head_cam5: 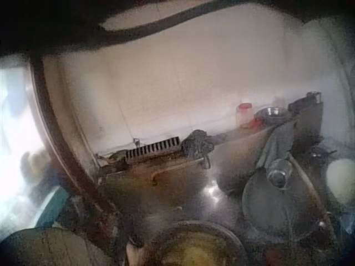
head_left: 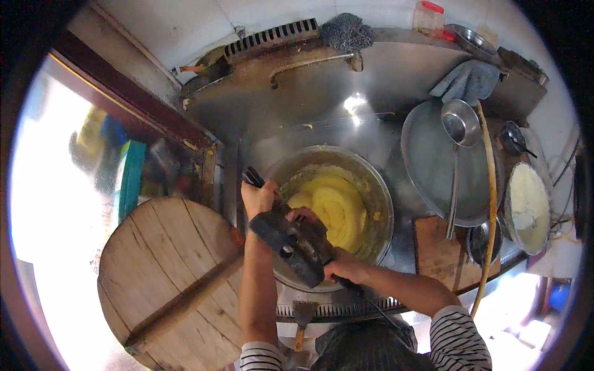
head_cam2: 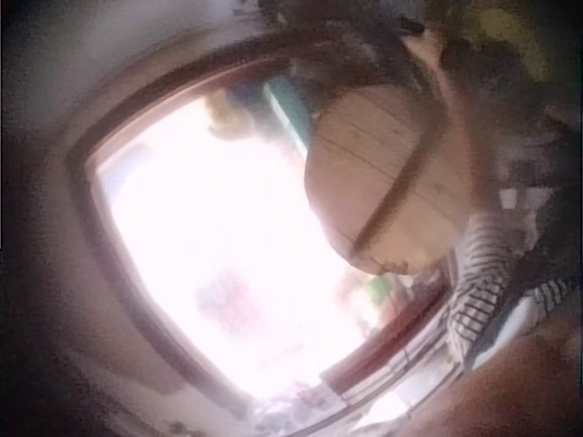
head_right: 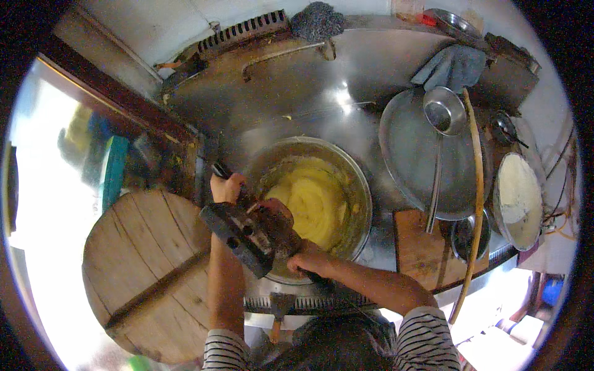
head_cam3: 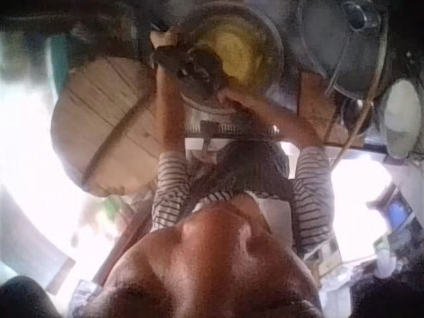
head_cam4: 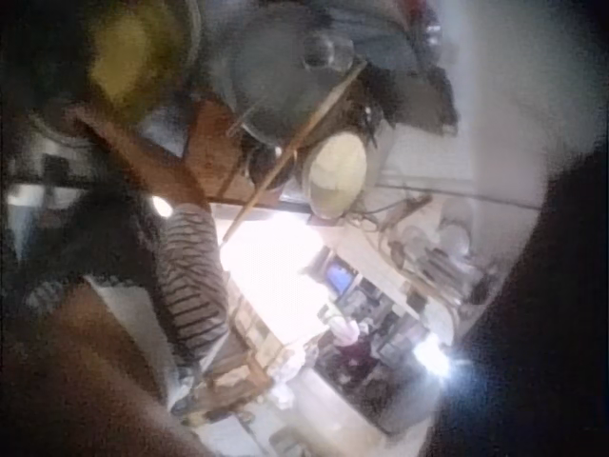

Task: The person uses a red power drill with a mixing attachment to blend a yellow dough-like substance in a large metal bowl. They frequently stop to scrape the sides of the bowl and the drill bit with a spatula to ensure even mixing.

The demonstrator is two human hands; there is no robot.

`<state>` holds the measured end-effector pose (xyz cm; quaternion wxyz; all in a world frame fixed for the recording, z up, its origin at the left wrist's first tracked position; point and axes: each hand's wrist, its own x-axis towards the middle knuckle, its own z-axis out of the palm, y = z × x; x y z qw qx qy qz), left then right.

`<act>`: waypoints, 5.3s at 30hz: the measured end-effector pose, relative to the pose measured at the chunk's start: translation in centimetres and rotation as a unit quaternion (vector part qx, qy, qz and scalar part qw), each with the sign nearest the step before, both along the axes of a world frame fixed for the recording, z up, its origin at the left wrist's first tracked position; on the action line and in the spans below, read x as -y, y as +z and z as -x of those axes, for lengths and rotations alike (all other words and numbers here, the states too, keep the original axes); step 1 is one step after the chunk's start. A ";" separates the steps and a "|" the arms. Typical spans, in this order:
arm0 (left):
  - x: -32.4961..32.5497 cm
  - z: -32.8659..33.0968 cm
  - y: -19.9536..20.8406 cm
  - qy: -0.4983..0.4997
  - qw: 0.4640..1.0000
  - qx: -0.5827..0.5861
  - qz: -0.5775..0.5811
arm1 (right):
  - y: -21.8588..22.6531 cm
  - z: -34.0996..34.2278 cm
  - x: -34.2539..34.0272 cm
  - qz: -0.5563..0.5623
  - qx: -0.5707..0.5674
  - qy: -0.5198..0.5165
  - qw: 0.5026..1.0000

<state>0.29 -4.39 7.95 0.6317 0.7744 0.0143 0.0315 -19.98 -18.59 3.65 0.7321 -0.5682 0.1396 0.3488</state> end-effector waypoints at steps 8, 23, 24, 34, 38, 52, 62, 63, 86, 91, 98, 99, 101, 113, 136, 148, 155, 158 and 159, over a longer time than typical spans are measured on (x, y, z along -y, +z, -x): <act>2.3 -0.9 -2.6 -0.045 0.998 -0.011 -0.045 | 1.7 1.8 1.0 0.099 0.049 -0.045 0.993; 12.4 3.5 0.1 -0.162 0.933 -0.120 -0.299 | 2.3 8.8 4.7 -0.146 -0.082 -0.126 0.978; 11.6 3.5 0.3 -0.136 0.937 -0.134 -0.294 | 1.5 8.3 4.5 -0.158 -0.059 -0.091 0.982; 7.7 -0.1 1.7 -0.001 0.971 -0.118 -0.210 | -2.0 0.9 3.6 -0.102 -0.086 -0.108 0.985; 6.1 0.1 1.9 0.030 0.987 -0.102 -0.122 | -1.3 0.2 4.0 -0.032 -0.073 -0.109 0.991; 13.3 1.1 1.2 -0.156 0.965 -0.190 -0.097 | 6.8 5.1 5.1 0.083 -0.147 -0.269 0.948; 10.6 1.6 -1.9 0.055 0.984 -0.118 -0.123 | 0.2 3.3 4.8 0.109 -0.062 -0.101 0.987; 9.1 1.3 -1.5 0.062 0.977 -0.149 -0.139 | -0.7 2.8 4.6 0.104 -0.061 -0.074 0.990; 10.7 3.3 -0.9 -0.226 0.971 -0.040 -0.065 | 2.5 8.1 3.4 0.007 -0.048 -0.156 0.987; 11.9 0.2 -6.6 -0.259 0.957 -0.075 -0.106 | 3.9 9.0 4.0 -0.108 -0.042 -0.162 0.980; 8.2 0.6 -3.7 -0.143 0.957 -0.068 -0.242 | -1.6 7.3 2.9 -0.162 0.008 -0.077 0.984; 6.5 0.1 -4.2 -0.192 0.965 -0.036 -0.176 | -2.6 6.8 2.7 -0.165 0.042 -0.054 0.984; 5.7 1.4 -0.7 -0.158 0.967 -0.048 -0.194 | -3.5 6.1 2.6 -0.148 0.100 -0.052 0.983; 3.7 0.2 -0.3 -0.049 0.993 0.045 -0.094 | -0.5 1.3 2.6 0.096 0.033 -0.002 0.995; -2.9 12.5 -0.3 -0.096 0.831 -0.189 0.515 | 0.4 5.6 5.1 0.086 0.087 0.208 0.970; -7.1 23.6 5.1 0.035 0.764 -0.001 0.644 | 14.6 8.1 3.7 0.381 0.374 0.178 0.827; -4.8 21.6 3.1 0.116 0.809 -0.014 0.575 | 9.5 4.2 6.4 0.381 0.364 0.257 0.810; -3.5 20.1 1.4 0.120 0.810 -0.007 0.574 | 5.4 2.7 7.3 0.465 0.345 0.267 0.770; -3.1 20.1 0.9 0.119 0.805 -0.001 0.581 | 5.5 2.5 7.3 0.465 0.348 0.263 0.770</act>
